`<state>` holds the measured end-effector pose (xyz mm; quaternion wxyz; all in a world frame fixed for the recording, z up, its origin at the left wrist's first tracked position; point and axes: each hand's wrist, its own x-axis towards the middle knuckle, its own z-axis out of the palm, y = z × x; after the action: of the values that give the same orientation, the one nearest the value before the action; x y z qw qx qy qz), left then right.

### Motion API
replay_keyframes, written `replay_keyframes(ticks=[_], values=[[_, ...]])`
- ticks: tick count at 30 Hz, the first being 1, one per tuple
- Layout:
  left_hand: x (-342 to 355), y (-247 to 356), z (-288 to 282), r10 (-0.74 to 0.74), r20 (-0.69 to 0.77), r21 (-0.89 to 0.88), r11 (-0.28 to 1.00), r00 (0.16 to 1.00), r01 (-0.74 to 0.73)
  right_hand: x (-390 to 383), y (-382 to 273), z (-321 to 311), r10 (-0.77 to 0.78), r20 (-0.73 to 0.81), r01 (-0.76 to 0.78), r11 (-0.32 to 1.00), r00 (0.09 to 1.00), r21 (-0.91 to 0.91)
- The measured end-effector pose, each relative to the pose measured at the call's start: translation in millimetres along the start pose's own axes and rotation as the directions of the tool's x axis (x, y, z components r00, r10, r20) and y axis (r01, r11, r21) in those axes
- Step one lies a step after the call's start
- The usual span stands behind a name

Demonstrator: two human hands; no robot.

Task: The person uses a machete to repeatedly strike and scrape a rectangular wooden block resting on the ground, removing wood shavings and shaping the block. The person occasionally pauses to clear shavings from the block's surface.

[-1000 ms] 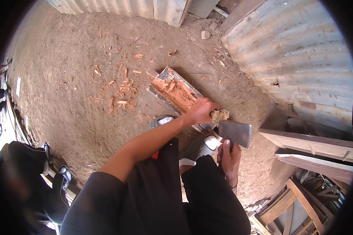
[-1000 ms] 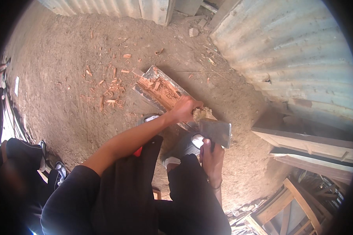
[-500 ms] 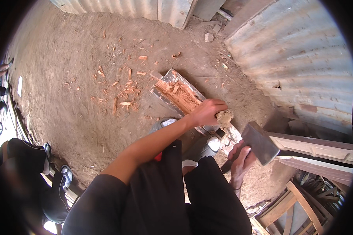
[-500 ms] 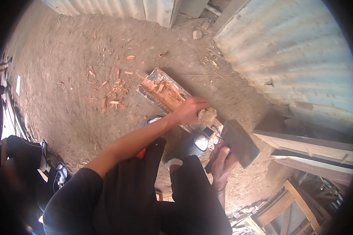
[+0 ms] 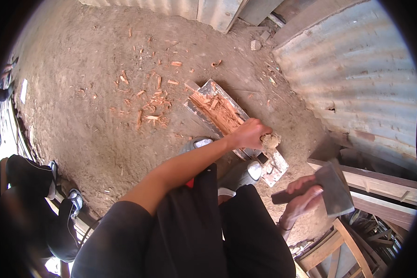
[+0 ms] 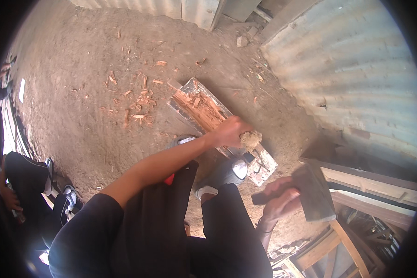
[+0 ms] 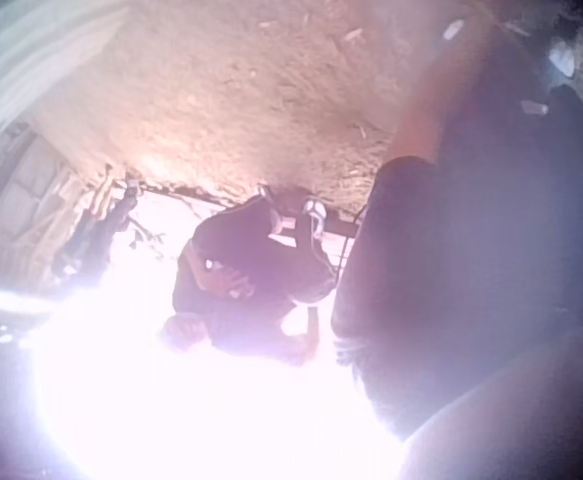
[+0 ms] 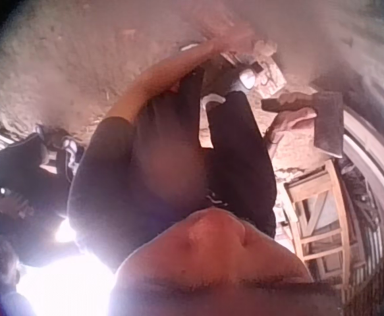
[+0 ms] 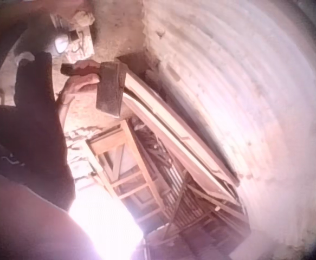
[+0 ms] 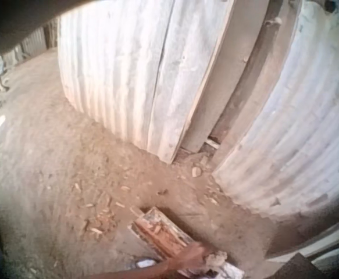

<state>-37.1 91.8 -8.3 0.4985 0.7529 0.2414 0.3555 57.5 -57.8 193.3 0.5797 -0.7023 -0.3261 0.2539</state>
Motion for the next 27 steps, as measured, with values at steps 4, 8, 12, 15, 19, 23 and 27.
replay_keyframes(ticks=[4,8,12,15,19,23,27], values=[[4.8,1.2,-0.9,0.003,0.1,0.06,0.998,0.995,-0.009,-1.1,68.8,1.7,-0.09,-0.002,0.088,0.979,0.996,-0.186],[-3.1,-0.6,-3.8,0.017,0.047,0.033,0.999,0.999,-0.019,8.7,51.9,-1.9,0.446,0.178,-0.287,0.784,0.877,-0.551],[-5.3,-0.5,-4.2,-0.028,0.042,0.05,0.998,0.999,0.026,14.7,21.0,2.1,0.302,0.09,-0.251,0.897,0.949,-0.364],[-5.3,3.2,-4.9,-0.017,0.013,0.052,0.999,1.0,0.017,7.9,12.7,4.9,0.145,-0.013,-0.145,0.979,0.989,-0.14],[0.5,4.4,-2.6,-0.01,0.067,0.025,1.0,0.998,0.008,0.9,66.8,10.1,-0.232,0.236,0.313,0.859,0.944,-0.405],[-3.5,6.3,-7.5,-0.02,0.076,0.033,0.999,0.997,0.017,2.2,42.5,10.5,0.11,0.327,0.104,0.814,0.938,-0.572],[-4.2,4.4,-5.5,-0.02,0.045,0.1,0.995,0.999,0.016,-4.0,21.6,5.4,0.178,0.183,-0.109,0.937,0.967,-0.331]])
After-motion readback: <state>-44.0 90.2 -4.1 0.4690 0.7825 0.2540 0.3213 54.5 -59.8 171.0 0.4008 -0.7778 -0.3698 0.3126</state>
